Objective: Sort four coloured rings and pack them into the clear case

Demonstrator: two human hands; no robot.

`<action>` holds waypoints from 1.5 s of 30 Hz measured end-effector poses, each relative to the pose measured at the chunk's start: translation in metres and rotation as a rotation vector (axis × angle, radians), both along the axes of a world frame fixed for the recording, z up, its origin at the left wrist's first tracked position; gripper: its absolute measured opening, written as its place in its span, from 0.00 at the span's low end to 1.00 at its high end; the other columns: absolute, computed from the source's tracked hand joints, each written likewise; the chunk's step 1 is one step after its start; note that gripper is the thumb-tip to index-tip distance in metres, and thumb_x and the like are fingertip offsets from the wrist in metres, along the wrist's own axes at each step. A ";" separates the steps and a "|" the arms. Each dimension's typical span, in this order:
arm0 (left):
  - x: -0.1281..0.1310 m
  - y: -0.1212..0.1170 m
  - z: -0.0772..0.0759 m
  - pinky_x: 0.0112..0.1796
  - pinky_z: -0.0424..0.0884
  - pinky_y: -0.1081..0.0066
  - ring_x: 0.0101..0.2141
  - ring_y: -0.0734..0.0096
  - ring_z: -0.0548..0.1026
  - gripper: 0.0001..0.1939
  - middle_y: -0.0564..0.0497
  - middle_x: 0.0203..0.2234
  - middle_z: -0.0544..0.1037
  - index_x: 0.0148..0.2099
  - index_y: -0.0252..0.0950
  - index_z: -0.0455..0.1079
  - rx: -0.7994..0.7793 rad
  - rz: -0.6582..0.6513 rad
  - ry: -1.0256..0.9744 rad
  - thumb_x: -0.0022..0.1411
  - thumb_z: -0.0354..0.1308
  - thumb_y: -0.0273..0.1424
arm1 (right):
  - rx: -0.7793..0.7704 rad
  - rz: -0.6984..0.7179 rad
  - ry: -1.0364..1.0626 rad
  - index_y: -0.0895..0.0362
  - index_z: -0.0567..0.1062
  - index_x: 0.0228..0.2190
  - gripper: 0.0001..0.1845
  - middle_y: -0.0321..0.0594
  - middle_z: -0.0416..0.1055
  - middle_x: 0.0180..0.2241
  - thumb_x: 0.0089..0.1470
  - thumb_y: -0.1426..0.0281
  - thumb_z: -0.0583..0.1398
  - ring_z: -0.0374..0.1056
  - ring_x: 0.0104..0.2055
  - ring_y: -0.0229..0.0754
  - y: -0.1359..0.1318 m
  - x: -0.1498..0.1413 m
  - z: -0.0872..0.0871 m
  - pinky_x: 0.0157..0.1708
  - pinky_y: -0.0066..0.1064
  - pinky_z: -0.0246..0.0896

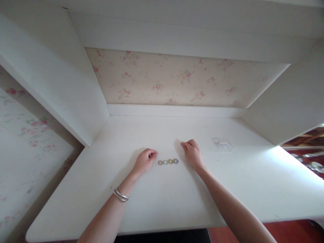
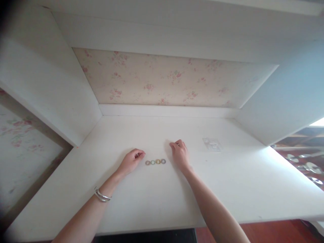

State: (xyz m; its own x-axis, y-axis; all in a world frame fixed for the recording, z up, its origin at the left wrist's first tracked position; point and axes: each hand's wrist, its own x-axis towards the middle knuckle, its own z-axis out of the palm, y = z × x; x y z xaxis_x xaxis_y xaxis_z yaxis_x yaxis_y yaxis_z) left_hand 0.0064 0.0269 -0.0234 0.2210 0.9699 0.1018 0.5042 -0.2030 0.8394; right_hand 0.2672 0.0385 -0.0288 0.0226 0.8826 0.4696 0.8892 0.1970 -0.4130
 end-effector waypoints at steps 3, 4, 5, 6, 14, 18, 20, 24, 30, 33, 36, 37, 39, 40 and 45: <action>0.001 0.000 0.002 0.36 0.67 0.71 0.33 0.70 0.72 0.13 0.49 0.33 0.76 0.39 0.36 0.73 -0.010 0.002 0.024 0.61 0.51 0.38 | 0.030 0.035 0.175 0.54 0.78 0.33 0.16 0.40 0.66 0.32 0.59 0.61 0.53 0.63 0.33 0.39 -0.022 -0.002 0.001 0.34 0.30 0.59; 0.001 -0.001 0.002 0.36 0.67 0.71 0.33 0.70 0.72 0.14 0.50 0.33 0.76 0.39 0.36 0.73 -0.006 0.001 0.032 0.61 0.50 0.38 | 0.027 0.071 0.208 0.54 0.77 0.33 0.15 0.39 0.66 0.32 0.58 0.61 0.53 0.63 0.33 0.39 -0.030 -0.003 0.000 0.33 0.30 0.60; 0.001 -0.001 0.002 0.36 0.67 0.71 0.32 0.70 0.72 0.14 0.50 0.32 0.76 0.38 0.36 0.73 0.002 -0.001 0.038 0.61 0.50 0.38 | 0.020 0.113 0.224 0.53 0.77 0.33 0.14 0.39 0.66 0.33 0.59 0.61 0.54 0.64 0.33 0.38 -0.038 -0.005 -0.001 0.33 0.30 0.60; 0.001 -0.001 0.003 0.36 0.66 0.71 0.32 0.70 0.72 0.14 0.50 0.32 0.75 0.38 0.37 0.73 0.010 -0.001 0.044 0.61 0.50 0.38 | 0.013 0.155 0.220 0.53 0.77 0.34 0.13 0.40 0.66 0.34 0.59 0.62 0.54 0.64 0.34 0.39 -0.046 -0.007 -0.002 0.34 0.30 0.61; 0.001 -0.004 0.005 0.37 0.66 0.71 0.34 0.70 0.73 0.13 0.51 0.33 0.76 0.38 0.38 0.73 0.032 -0.007 0.070 0.61 0.49 0.37 | 0.024 0.314 0.012 0.52 0.76 0.35 0.10 0.40 0.68 0.34 0.59 0.68 0.55 0.64 0.36 0.41 -0.062 -0.010 -0.007 0.38 0.33 0.61; 0.001 -0.004 0.006 0.37 0.66 0.71 0.34 0.70 0.73 0.13 0.51 0.33 0.76 0.38 0.38 0.73 0.035 -0.015 0.078 0.61 0.50 0.37 | 0.011 0.333 -0.031 0.52 0.76 0.34 0.09 0.40 0.68 0.34 0.59 0.69 0.55 0.63 0.36 0.41 -0.060 -0.010 -0.008 0.38 0.33 0.60; 0.001 -0.004 0.005 0.37 0.66 0.71 0.34 0.70 0.73 0.13 0.51 0.34 0.76 0.38 0.38 0.73 0.037 -0.014 0.076 0.61 0.50 0.37 | 0.004 0.341 -0.050 0.52 0.76 0.34 0.10 0.40 0.68 0.35 0.59 0.69 0.54 0.63 0.36 0.41 -0.060 -0.010 -0.008 0.38 0.33 0.60; 0.001 -0.004 0.004 0.37 0.66 0.71 0.34 0.70 0.72 0.13 0.51 0.33 0.76 0.38 0.38 0.73 0.037 -0.013 0.063 0.62 0.50 0.37 | -0.010 0.364 -0.087 0.52 0.76 0.34 0.10 0.40 0.68 0.34 0.59 0.69 0.54 0.63 0.35 0.41 -0.060 -0.011 -0.007 0.38 0.33 0.59; -0.001 -0.004 0.003 0.37 0.66 0.71 0.34 0.70 0.72 0.13 0.51 0.33 0.75 0.38 0.38 0.73 0.030 -0.016 0.049 0.62 0.50 0.37 | -0.030 0.373 -0.070 0.51 0.77 0.33 0.10 0.39 0.68 0.34 0.59 0.69 0.54 0.62 0.34 0.41 -0.059 -0.010 -0.007 0.36 0.33 0.59; -0.001 -0.003 0.002 0.37 0.66 0.71 0.34 0.70 0.72 0.12 0.51 0.33 0.76 0.38 0.38 0.73 0.038 -0.010 0.042 0.61 0.50 0.37 | -0.025 0.358 0.007 0.51 0.77 0.33 0.10 0.39 0.68 0.33 0.59 0.68 0.55 0.63 0.34 0.40 -0.061 -0.011 -0.006 0.36 0.33 0.60; -0.001 -0.003 0.002 0.36 0.66 0.71 0.34 0.70 0.73 0.13 0.52 0.33 0.76 0.38 0.38 0.73 0.043 -0.006 0.032 0.61 0.51 0.38 | -0.006 0.290 0.134 0.51 0.77 0.34 0.10 0.40 0.67 0.33 0.58 0.66 0.55 0.64 0.35 0.39 -0.061 -0.011 -0.005 0.36 0.31 0.61; -0.001 -0.003 0.002 0.36 0.66 0.71 0.33 0.70 0.72 0.13 0.52 0.32 0.76 0.38 0.38 0.73 0.039 -0.005 0.029 0.61 0.51 0.38 | -0.003 0.257 0.170 0.51 0.77 0.34 0.11 0.40 0.67 0.34 0.58 0.65 0.55 0.65 0.35 0.39 -0.061 -0.010 -0.004 0.36 0.31 0.62; -0.001 -0.003 0.002 0.36 0.66 0.71 0.33 0.71 0.72 0.13 0.52 0.32 0.76 0.38 0.38 0.73 0.027 -0.003 0.023 0.61 0.51 0.39 | -0.007 0.181 0.200 0.51 0.77 0.34 0.12 0.40 0.67 0.35 0.58 0.62 0.54 0.65 0.37 0.40 -0.057 0.000 -0.001 0.37 0.31 0.63; -0.001 -0.003 0.002 0.36 0.66 0.71 0.32 0.71 0.72 0.13 0.52 0.32 0.76 0.38 0.38 0.73 0.020 0.000 0.020 0.61 0.51 0.39 | -0.016 0.137 0.189 0.51 0.77 0.35 0.13 0.40 0.67 0.36 0.58 0.61 0.54 0.66 0.38 0.40 -0.054 0.008 0.002 0.38 0.32 0.63; -0.001 -0.003 0.002 0.36 0.67 0.72 0.33 0.71 0.73 0.13 0.51 0.33 0.76 0.38 0.38 0.73 -0.003 0.011 0.011 0.60 0.51 0.38 | -0.107 -0.246 -0.117 0.52 0.73 0.45 0.21 0.46 0.65 0.45 0.54 0.55 0.54 0.62 0.48 0.51 -0.029 0.081 0.027 0.48 0.45 0.58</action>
